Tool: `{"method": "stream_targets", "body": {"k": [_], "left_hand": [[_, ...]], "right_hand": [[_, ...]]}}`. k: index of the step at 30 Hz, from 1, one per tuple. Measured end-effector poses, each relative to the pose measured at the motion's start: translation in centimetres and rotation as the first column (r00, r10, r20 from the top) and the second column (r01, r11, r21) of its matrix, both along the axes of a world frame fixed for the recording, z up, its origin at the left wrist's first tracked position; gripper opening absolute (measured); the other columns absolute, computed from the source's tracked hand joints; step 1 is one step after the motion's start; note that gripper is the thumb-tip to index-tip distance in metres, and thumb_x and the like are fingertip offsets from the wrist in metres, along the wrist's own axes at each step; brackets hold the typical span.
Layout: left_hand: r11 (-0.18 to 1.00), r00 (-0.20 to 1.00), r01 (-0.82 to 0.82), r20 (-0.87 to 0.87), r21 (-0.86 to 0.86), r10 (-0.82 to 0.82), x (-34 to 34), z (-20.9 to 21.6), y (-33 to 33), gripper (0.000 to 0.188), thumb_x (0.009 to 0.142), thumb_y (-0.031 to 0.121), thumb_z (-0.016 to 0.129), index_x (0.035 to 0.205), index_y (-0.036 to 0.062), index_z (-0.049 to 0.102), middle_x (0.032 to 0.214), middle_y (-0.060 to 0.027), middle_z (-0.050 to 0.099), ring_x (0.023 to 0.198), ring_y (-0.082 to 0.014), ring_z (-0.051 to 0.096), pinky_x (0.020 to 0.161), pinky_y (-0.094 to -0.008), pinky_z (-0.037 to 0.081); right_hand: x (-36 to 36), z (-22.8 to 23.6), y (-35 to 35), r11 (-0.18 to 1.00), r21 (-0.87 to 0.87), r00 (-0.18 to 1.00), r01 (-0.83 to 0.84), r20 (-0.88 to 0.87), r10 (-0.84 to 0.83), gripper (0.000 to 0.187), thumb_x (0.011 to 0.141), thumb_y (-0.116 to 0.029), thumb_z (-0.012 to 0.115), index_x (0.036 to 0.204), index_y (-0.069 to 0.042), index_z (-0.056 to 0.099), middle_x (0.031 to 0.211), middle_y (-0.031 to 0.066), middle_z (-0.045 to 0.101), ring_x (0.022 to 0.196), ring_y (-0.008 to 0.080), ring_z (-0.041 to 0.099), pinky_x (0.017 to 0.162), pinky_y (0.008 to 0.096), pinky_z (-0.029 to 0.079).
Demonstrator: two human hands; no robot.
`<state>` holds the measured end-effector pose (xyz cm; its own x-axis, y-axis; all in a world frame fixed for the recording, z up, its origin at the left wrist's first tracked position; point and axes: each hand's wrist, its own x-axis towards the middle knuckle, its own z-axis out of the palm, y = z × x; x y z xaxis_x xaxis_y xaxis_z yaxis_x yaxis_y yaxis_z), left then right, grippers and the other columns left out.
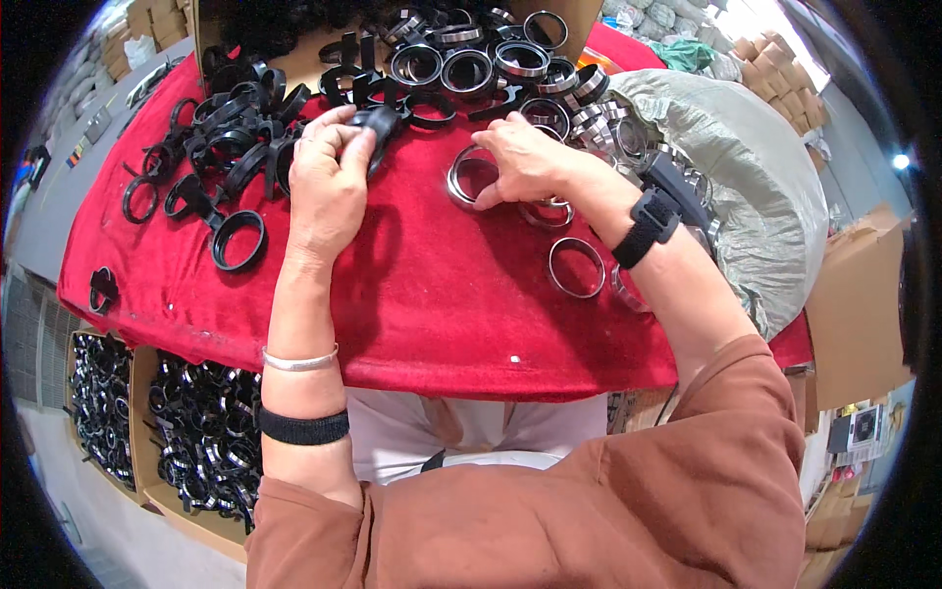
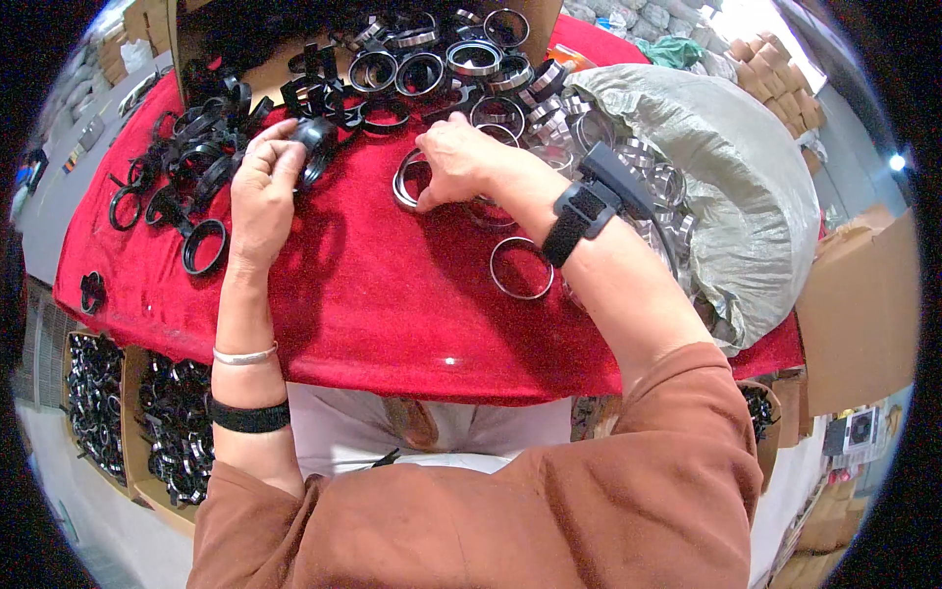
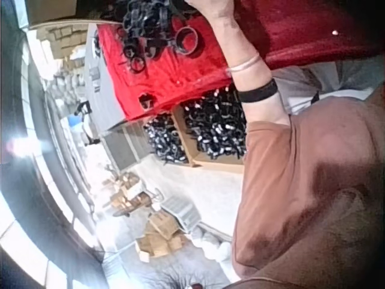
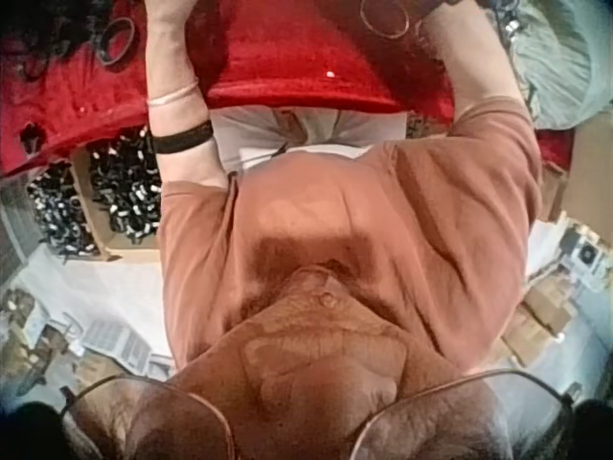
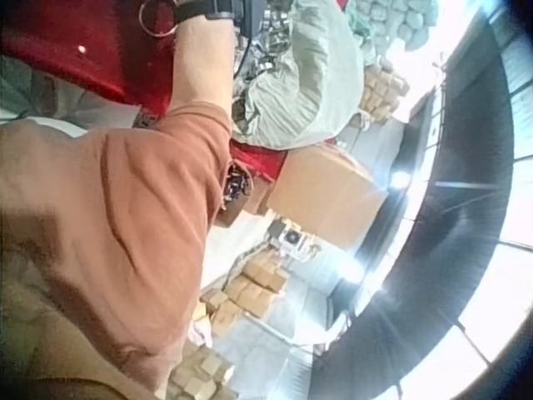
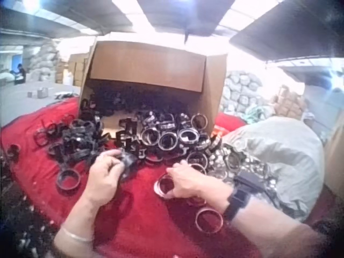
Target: Fitting silver metal rings onto black plastic circular components on a red-covered work table.
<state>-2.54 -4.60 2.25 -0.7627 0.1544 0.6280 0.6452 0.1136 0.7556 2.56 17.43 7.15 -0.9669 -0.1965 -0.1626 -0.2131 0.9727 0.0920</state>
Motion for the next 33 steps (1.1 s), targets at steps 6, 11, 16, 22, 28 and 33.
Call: {"method": "stream_targets", "body": {"k": [6, 11, 16, 22, 28, 33], "left_hand": [[0.501, 0.636, 0.149, 0.305, 0.853, -0.709, 0.1, 2.0, -0.7, 0.043, 0.101, 0.036, 0.029, 0.122, 0.0023, 0.046, 0.116, -0.0175, 0.055, 0.110, -0.0312, 0.055, 0.088, -0.0575, 0.044], [0.152, 0.346, 0.076, 0.117, 0.985, -0.931, -0.7, -1.0, 0.5, 0.048, 0.100, 0.039, 0.028, 0.122, -0.0007, 0.044, 0.119, -0.0232, 0.054, 0.114, -0.0397, 0.051, 0.097, -0.0624, 0.039], [-0.088, 0.071, 0.158, -0.100, 0.983, -0.992, -3.0, -3.9, 0.0, 0.040, 0.099, 0.032, 0.039, 0.124, 0.0006, 0.045, 0.126, -0.0204, 0.052, 0.115, -0.0384, 0.053, 0.097, -0.0527, 0.044], [-0.311, -0.106, 0.207, -0.295, 0.927, -0.950, -2.6, -3.8, -0.6, 0.061, 0.098, 0.050, 0.025, 0.135, 0.0044, 0.038, 0.133, -0.0240, 0.046, 0.122, -0.0424, 0.046, 0.098, -0.0620, 0.036], [-0.243, -0.129, 0.259, -0.216, 0.935, -0.968, -1.6, -3.7, -0.8, 0.068, 0.098, 0.052, 0.017, 0.139, -0.0017, 0.025, 0.138, -0.0387, 0.025, 0.094, -0.0340, 0.058, 0.080, -0.0438, 0.053], [-0.188, -0.167, 0.287, -0.144, 0.939, -0.975, -1.0, -3.4, -0.8, 0.058, 0.100, 0.039, 0.014, 0.132, -0.0038, 0.038, 0.138, -0.0386, 0.026, 0.103, -0.0383, 0.056, 0.085, -0.0476, 0.051]], "right_hand": [[2.5, -1.0, -0.8, 0.986, -0.138, 0.883, -0.097, -0.469, 0.021, 0.066, 0.059, -0.024, 0.082, 0.110, 0.002, 0.048, 0.103, 0.0183, 0.055, 0.100, 0.0339, 0.052, 0.085, 0.0402, 0.047], [4.8, -4.2, -3.5, 0.971, -0.080, 0.797, -0.225, -0.588, 0.137, 0.060, 0.067, -0.003, 0.070, 0.121, -0.004, 0.042, 0.104, 0.0139, 0.050, 0.098, 0.0324, 0.051, 0.079, 0.0373, 0.050], [7.4, -4.8, -4.0, 0.832, -0.269, 0.740, -0.485, -0.634, 0.226, 0.047, 0.074, -0.001, 0.055, 0.120, 0.002, 0.047, 0.100, 0.0148, 0.059, 0.090, 0.0259, 0.059, 0.079, 0.0351, 0.049], [11.4, -5.0, -2.6, 0.837, -0.217, 0.817, -0.502, -0.436, 0.377, 0.041, 0.075, 0.001, 0.053, 0.116, -0.001, 0.051, 0.106, 0.0148, 0.058, 0.095, 0.0278, 0.058, 0.082, 0.0359, 0.049], [11.6, -3.0, -2.5, 0.777, -0.543, 0.929, -0.319, -0.341, 0.142, 0.052, 0.069, -0.010, 0.067, 0.117, 0.002, 0.051, 0.113, 0.0211, 0.056, 0.108, 0.0366, 0.052, 0.094, 0.0398, 0.044], [10.3, -3.3, -3.9, 0.891, -0.417, 0.967, -0.178, -0.242, 0.080, 0.069, 0.067, -0.026, 0.073, 0.121, 0.009, 0.048, 0.116, 0.0261, 0.054, 0.109, 0.0373, 0.051, 0.095, 0.0409, 0.042]]}}
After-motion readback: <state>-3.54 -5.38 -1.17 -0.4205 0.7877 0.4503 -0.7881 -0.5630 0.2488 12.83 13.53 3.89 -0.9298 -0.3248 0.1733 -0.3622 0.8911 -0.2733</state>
